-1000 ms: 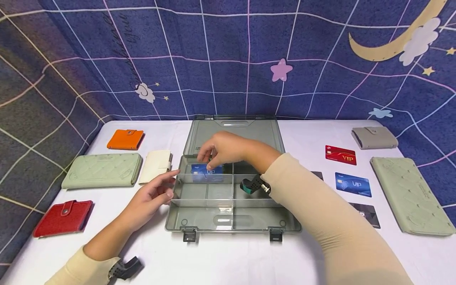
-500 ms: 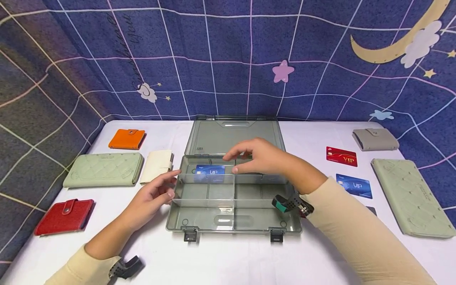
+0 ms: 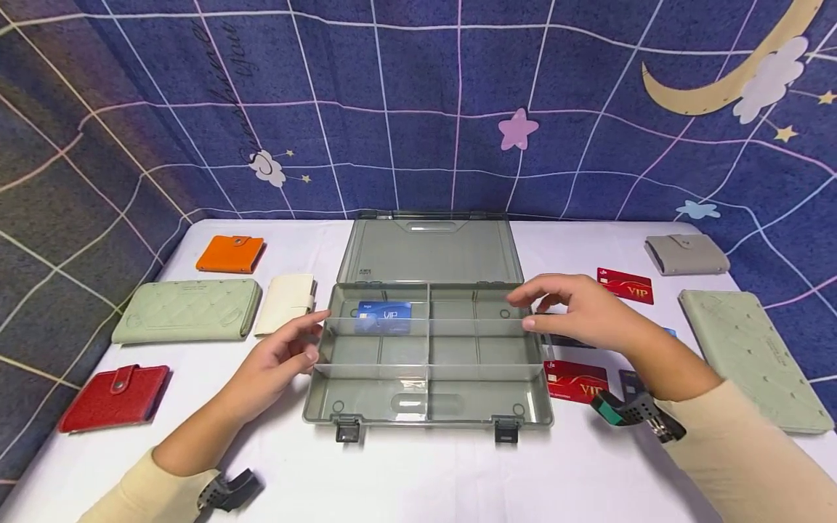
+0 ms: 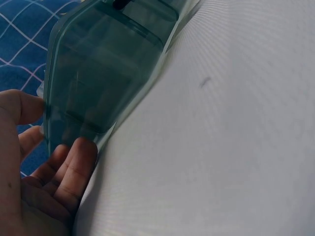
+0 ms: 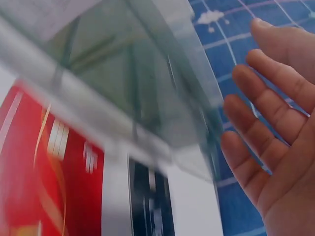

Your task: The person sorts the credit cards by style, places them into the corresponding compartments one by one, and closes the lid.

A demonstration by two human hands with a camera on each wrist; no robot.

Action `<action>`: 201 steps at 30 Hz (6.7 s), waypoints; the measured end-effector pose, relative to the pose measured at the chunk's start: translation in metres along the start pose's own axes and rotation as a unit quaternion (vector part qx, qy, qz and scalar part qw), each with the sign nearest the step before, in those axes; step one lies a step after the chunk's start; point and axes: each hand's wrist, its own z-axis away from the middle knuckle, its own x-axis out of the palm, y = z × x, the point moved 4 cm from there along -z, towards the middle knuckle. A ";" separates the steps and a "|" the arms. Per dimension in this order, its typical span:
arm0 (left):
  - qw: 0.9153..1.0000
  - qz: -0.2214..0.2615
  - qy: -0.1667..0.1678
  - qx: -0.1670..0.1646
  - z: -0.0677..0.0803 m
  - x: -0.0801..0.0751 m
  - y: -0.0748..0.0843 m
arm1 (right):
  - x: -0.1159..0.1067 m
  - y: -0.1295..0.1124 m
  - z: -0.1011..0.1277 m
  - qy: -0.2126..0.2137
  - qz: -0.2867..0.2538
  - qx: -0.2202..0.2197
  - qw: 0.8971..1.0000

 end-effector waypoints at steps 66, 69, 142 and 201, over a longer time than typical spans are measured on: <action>1.000 0.006 0.003 -0.009 0.000 0.001 0.002 | -0.075 0.028 -0.034 -0.096 -0.006 0.158 0.983; 1.000 0.010 0.003 -0.010 -0.001 0.001 0.002 | -0.063 0.018 -0.049 -0.095 -0.005 0.140 0.986; 1.000 0.010 0.003 -0.024 0.000 0.002 0.002 | -0.004 0.047 0.078 -0.029 0.030 0.017 0.999; 1.000 -0.007 0.004 -0.019 0.000 0.000 0.003 | -0.025 -0.036 -0.010 -0.126 -0.095 0.115 0.981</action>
